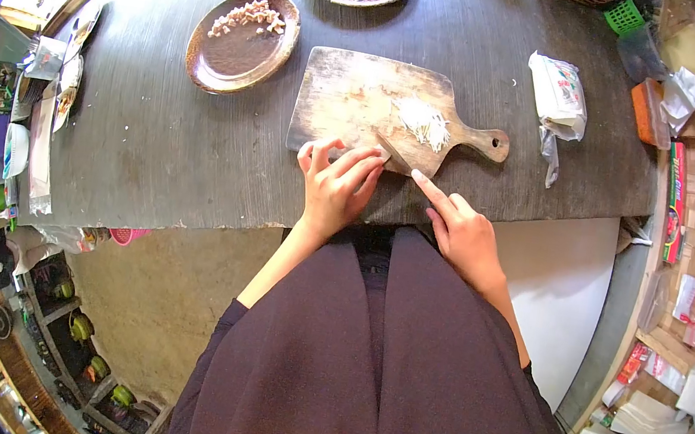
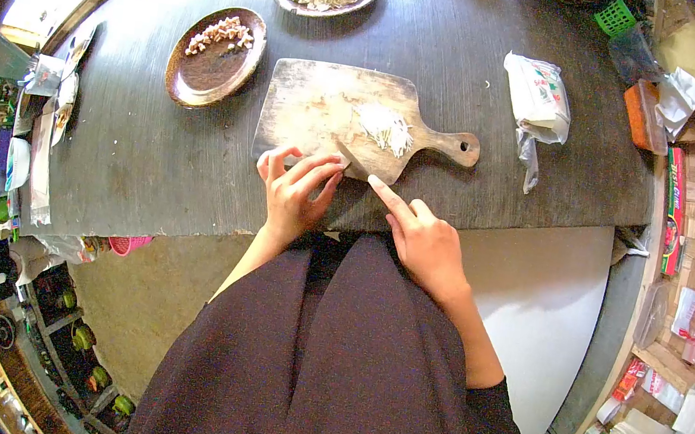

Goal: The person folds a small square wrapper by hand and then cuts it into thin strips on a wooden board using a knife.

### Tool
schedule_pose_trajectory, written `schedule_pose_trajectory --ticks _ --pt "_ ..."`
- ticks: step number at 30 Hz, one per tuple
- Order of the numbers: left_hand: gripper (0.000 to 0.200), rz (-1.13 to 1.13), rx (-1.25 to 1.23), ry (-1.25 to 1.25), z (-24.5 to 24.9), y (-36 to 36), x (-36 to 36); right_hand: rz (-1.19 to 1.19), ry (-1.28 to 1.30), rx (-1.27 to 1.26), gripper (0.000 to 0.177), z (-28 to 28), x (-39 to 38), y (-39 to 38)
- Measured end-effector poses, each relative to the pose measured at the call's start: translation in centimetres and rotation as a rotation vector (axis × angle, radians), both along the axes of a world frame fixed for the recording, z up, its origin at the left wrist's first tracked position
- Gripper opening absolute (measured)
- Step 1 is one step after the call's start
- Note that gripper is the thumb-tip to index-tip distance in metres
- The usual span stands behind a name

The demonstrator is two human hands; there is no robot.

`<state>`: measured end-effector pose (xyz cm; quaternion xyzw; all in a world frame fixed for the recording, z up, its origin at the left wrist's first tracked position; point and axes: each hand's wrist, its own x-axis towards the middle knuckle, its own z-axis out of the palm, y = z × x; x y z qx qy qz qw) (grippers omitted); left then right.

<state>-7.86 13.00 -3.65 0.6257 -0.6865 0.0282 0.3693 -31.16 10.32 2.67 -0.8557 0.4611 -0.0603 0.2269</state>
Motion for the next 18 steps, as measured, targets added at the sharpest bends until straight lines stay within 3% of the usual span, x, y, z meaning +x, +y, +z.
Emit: schedule_pose_trajectory --ticks 18 --pt "0.021 0.006 0.008 -0.02 0.15 0.07 -0.02 0.036 -0.035 -0.017 0.058 -0.43 -0.27 0.28"
